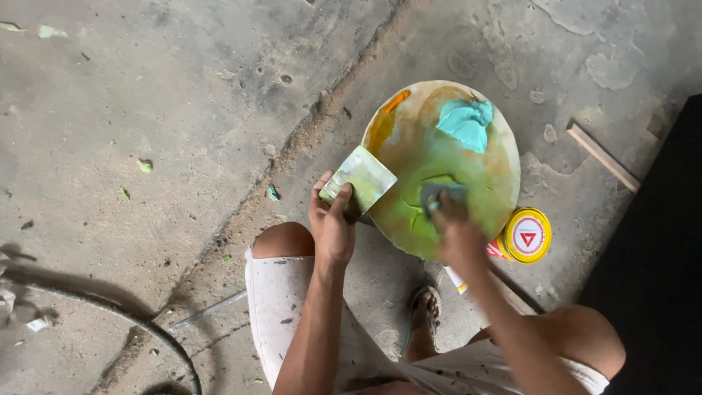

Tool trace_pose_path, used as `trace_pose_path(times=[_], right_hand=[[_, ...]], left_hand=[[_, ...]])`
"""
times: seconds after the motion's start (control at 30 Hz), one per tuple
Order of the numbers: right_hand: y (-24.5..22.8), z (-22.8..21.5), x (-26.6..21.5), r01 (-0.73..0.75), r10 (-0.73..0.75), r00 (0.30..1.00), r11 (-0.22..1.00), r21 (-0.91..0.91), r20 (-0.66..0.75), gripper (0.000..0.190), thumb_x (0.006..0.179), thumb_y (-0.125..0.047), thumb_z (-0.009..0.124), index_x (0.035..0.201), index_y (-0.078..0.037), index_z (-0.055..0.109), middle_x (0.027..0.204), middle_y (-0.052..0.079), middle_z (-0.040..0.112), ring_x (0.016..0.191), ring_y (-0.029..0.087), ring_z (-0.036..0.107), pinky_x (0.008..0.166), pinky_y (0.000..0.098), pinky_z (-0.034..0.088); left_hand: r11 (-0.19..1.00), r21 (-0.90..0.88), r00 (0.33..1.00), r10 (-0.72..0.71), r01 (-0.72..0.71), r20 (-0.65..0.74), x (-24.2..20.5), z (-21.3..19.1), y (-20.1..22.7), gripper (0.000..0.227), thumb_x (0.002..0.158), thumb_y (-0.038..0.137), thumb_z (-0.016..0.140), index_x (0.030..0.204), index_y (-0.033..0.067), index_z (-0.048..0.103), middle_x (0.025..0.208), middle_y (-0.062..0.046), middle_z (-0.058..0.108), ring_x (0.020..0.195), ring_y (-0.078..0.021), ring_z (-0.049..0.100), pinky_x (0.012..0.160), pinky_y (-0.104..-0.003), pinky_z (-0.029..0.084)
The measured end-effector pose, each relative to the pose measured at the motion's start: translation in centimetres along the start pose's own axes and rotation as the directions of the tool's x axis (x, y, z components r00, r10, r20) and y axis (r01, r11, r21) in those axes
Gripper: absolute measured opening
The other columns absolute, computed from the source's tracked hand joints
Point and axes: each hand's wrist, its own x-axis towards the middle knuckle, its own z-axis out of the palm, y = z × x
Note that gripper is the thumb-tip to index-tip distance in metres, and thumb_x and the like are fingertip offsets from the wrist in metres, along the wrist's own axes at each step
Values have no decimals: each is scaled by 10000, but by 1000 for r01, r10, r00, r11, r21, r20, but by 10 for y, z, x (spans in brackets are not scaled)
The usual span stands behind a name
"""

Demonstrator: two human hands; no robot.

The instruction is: Mixing and spreading green putty on a circular board using a putty knife in a workshop.

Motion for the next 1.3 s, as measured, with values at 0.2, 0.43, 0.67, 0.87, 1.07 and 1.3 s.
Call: trace_pose_path(times=[0.2, 0.43, 0.67, 0.87, 1.07, 1.3], right_hand=[[32, 28, -62, 364, -358, 928, 930, -54, 98, 659, 681, -41, 682, 1302, -256, 635, 1475, -35, 532, 1329, 174, 534, 842, 435, 597], [-37, -5, -21, 75, -66, 994, 991, -108, 90, 538, 837, 36, 578, 1291, -249, 632, 670, -19, 652, 566, 148, 580, 519, 266, 464], [-1, -32, -69, -95, 64, 946, 992, 82, 319, 570, 821, -25, 521, 1267, -334, 697, 769, -21, 779, 493, 99, 545, 475, 252, 405], [91, -37, -86, 374, -147, 672, 913, 162, -726, 59, 893, 34, 722, 907, -22, 737, 1049, 186, 697, 938, 304, 694, 863, 375, 522], [59, -55, -100, 299, -502, 85, 837, -458, -861, 107, 996, 77, 615, 1075, 28, 669, 1093, 409, 578, 905, 544, 657, 718, 519, 570], [38, -51, -117, 110, -614, -56, 780, -616, -788, 143, 1023, 4, 692, 1161, 13, 655, 1028, 297, 557, 892, 470, 539, 668, 495, 514]], left_hand=[[992, -66, 994, -105, 106, 19, 18, -4, 4, 523, 865, 11, 669, 1351, 80, 488, 1081, -147, 633, 928, -245, 615, 732, -359, 516], [983, 158, 991, -73, 90, -109, -7, 7, 32, 587, 819, 144, 669, 1378, 143, 490, 1329, -177, 559, 1128, -295, 581, 846, -403, 535], [974, 202, 994, -108, 98, 36, -21, 13, 40, 339, 900, 143, 617, 1207, 91, 482, 1185, -160, 585, 1041, -298, 580, 771, -401, 532], [899, -81, 892, -409, 430, 192, -92, 46, -12, 342, 837, -1, 654, 1162, 85, 594, 1124, -135, 705, 1008, -273, 677, 830, -408, 571], [754, -159, 748, -555, 637, 364, -126, 73, -57, 350, 842, -35, 629, 1177, -25, 530, 1133, -215, 614, 1052, -317, 596, 902, -399, 538], [790, 46, 693, -563, 612, 450, -116, 78, -59, 336, 829, -3, 719, 1095, 11, 513, 974, -95, 596, 942, -207, 581, 845, -312, 514]])
